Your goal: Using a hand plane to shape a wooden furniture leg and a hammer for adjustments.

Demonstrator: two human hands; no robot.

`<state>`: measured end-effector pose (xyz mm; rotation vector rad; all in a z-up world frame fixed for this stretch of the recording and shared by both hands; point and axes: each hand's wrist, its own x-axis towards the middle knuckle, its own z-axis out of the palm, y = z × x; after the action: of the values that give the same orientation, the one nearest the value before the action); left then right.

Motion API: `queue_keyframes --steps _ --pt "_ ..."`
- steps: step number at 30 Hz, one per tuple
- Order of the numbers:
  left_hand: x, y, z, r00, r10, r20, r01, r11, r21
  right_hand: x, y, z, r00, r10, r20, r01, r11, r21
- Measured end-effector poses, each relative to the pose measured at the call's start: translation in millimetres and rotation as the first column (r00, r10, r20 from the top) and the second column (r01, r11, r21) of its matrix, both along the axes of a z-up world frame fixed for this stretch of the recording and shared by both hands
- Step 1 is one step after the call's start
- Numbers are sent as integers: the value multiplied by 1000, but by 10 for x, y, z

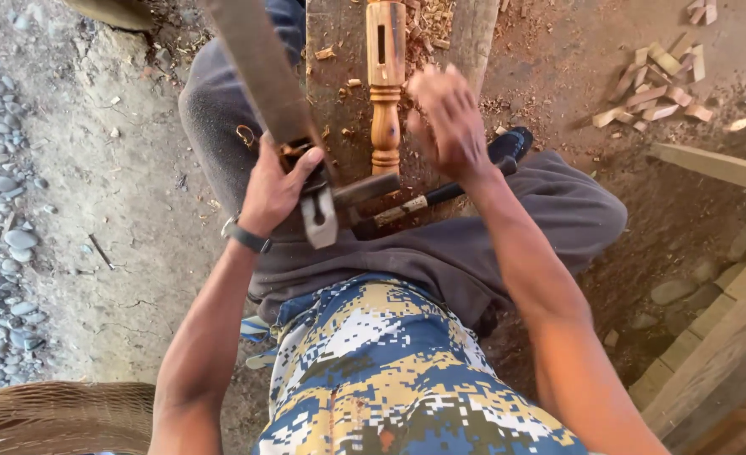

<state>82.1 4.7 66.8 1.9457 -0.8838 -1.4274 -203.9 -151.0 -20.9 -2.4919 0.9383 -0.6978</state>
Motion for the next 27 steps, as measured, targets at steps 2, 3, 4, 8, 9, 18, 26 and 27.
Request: queue_keyframes --steps 2,3,4,8,9,18,26,27 --pt "-203 -306 139 994 -102 46 102 995 -6 -235 274 187 969 243 -41 -246 947 -207" --pt "-266 -452 -167 994 -102 47 103 995 -8 -220 349 337 969 242 -41 -246 947 -209" --pt "-327 -619 -475 985 -172 -1 171 983 -71 -204 404 489 945 234 -228 -267 956 -122" --pt "-576 -1538 -798 980 -198 -24 190 963 -192 -64 28 249 943 23 -331 -8 999 47" --pt "-521 -1688 -875 981 -195 -16 189 963 -193 -62 -169 154 946 24 -324 -11 999 44" --pt "-271 -1350 -585 659 -598 456 677 736 -12 -104 -687 -151 897 29 -442 -83 991 -102" --pt "-795 -679 -1011 456 -563 689 707 699 104 -298 193 -546 854 -144 -500 67 984 -168" --pt "-841 -540 -1014 458 -571 682 709 697 107 -332 330 -495 852 -141 -505 68 985 -159"
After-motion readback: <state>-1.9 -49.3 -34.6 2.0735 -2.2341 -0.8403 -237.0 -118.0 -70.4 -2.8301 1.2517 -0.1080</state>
